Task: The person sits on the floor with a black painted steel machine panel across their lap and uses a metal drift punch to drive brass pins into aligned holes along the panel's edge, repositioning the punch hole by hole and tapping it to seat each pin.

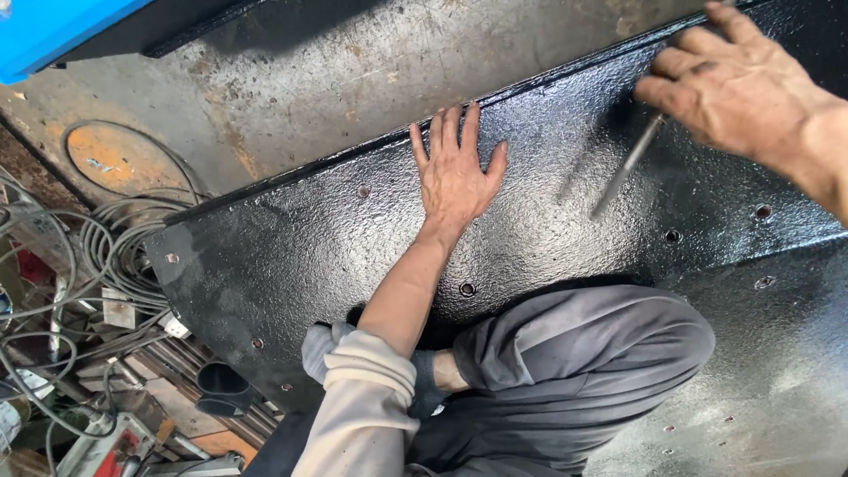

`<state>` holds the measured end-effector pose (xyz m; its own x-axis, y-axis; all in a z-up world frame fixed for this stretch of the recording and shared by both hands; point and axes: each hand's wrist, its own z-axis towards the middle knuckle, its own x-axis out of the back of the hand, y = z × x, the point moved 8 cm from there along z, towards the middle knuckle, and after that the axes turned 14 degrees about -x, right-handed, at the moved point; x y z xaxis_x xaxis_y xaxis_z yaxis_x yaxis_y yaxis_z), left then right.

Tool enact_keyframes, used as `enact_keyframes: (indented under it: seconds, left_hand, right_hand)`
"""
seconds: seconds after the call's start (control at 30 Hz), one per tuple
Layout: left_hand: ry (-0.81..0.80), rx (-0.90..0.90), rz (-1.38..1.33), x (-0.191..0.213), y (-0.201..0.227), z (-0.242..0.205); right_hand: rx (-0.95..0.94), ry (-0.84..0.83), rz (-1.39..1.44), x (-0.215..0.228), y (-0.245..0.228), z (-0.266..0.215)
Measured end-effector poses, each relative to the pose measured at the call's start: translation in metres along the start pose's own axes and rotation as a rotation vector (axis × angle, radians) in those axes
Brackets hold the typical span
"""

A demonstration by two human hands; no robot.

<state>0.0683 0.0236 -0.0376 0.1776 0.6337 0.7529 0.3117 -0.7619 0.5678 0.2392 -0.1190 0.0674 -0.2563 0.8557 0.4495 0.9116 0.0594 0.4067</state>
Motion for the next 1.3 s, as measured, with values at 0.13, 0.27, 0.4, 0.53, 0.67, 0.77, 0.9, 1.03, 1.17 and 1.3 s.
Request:
enact_keyframes:
  seconds: [0.13, 0.27, 0.4, 0.53, 0.67, 0.77, 0.9, 1.03, 1.17, 1.3]
  left_hand:
    - [0.020, -0.010, -0.008, 0.000, 0.001, 0.000]
    - [-0.003, -0.005, -0.003, 0.000, 0.000, -0.001]
    - [0.033, -0.012, -0.017, 0.002, 0.002, 0.000]
    - [0.006, -0.001, -0.022, 0.001, -0.001, 0.001]
    - [0.000, 0.002, -0.027, 0.001, -0.001, 0.001]
    - [-0.004, -0.004, -0.018, 0.003, 0.000, 0.001]
    - [-0.005, 0.002, -0.030, 0.003, 0.000, 0.002]
    - [0.008, 0.000, -0.029, 0.004, 0.003, -0.001]
    - [0.025, -0.003, -0.024, 0.006, 0.003, 0.000]
    - [0.063, -0.030, -0.011, 0.003, 0.003, -0.007]
  right_hand:
    - [-0.120, -0.041, 0.221, -0.071, -0.001, 0.018]
    - [-0.184, -0.026, 0.923, -0.078, 0.015, 0.027]
    - [-0.506, -0.263, 1.204, -0.102, 0.010, 0.016]
    - [-0.699, 0.214, 0.957, -0.058, 0.034, 0.005]
    - [-0.880, -0.156, 1.617, -0.100, 0.022, 0.001]
    - [-0.828, 0.061, 1.633, -0.119, 0.020, 0.011]
    - [-0.775, -0.174, 1.448, -0.123, 0.027, 0.019]
    - [-0.525, -0.016, 1.161, -0.101, 0.019, 0.031]
    - [-0.418, -0.168, 0.993, -0.097, 0.019, 0.036]
    - [-0.401, -0.140, 0.993, -0.217, 0.027, 0.042]
